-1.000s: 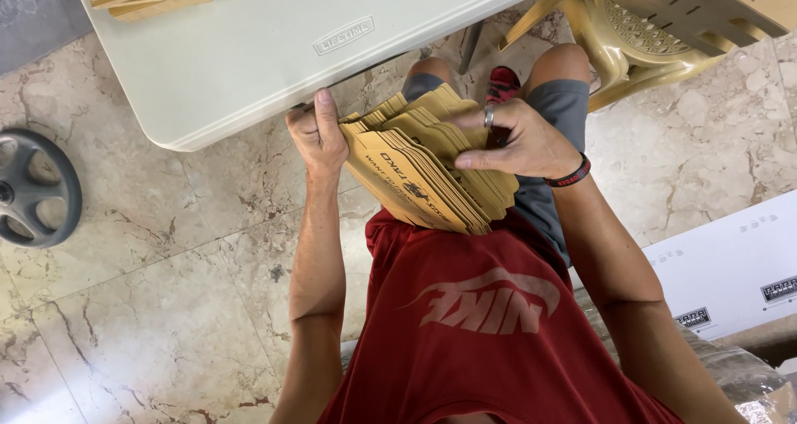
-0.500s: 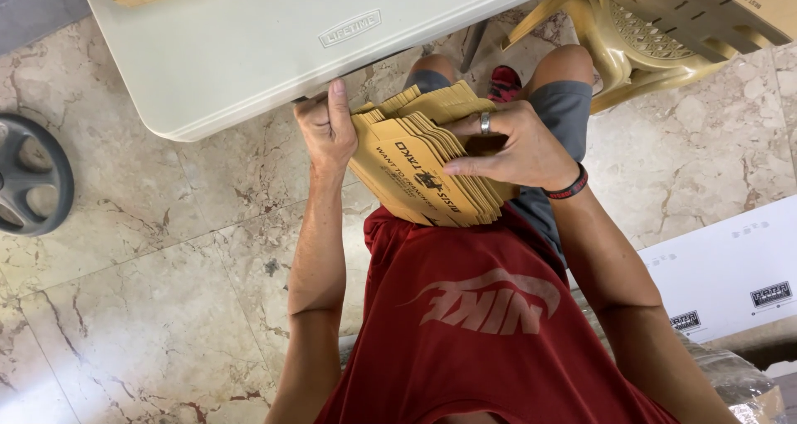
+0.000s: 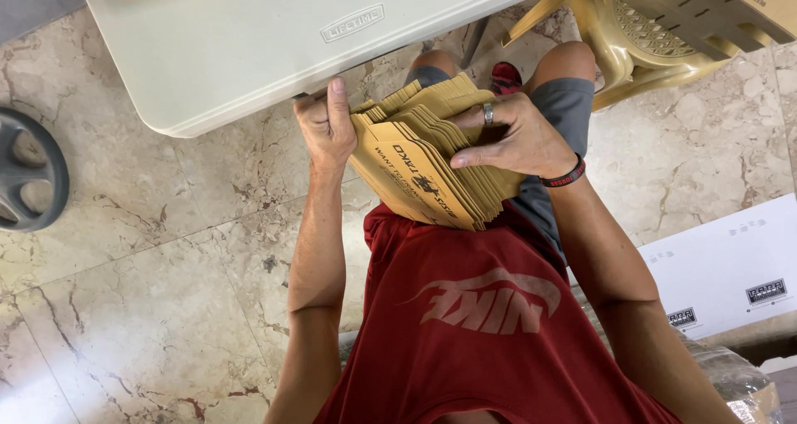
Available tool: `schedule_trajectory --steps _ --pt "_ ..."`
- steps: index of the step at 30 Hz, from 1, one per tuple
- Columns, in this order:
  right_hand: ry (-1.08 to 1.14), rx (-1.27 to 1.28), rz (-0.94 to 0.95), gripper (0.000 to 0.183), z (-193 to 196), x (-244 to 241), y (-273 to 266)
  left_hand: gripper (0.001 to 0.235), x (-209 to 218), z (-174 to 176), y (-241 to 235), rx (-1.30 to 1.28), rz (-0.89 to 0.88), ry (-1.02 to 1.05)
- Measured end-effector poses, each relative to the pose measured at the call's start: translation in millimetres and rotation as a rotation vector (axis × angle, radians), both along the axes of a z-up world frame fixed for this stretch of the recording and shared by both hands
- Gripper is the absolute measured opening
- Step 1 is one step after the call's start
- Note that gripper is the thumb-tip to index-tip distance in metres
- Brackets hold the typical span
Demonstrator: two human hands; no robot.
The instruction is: Folding flat cardboard templates into boxes and stacking them on a table.
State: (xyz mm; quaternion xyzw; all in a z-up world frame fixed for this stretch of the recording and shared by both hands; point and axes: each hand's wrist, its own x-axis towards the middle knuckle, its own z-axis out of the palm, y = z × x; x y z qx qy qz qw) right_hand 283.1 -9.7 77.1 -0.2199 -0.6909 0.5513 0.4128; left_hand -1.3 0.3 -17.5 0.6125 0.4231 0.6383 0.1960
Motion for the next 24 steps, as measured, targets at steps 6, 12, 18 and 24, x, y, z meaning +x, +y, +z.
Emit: schedule_trajectory --steps 6,12,18,24 --pt "-0.007 0.066 -0.078 0.033 4.5 -4.7 -6.4 0.065 0.6 -7.1 3.1 0.003 -0.006 0.015" --pt "-0.018 0.102 -0.048 0.036 0.9 3.3 -8.8 0.066 10.8 11.5 -1.5 -0.016 0.054 0.098" --pt "-0.249 0.148 -0.191 0.075 42.3 24.7 -2.4 0.068 44.9 142.4 40.7 -0.042 0.190 0.541" --pt "-0.064 -0.034 -0.599 0.067 47.1 32.8 64.6 0.072 104.0 181.9 190.6 -0.032 0.248 0.776"
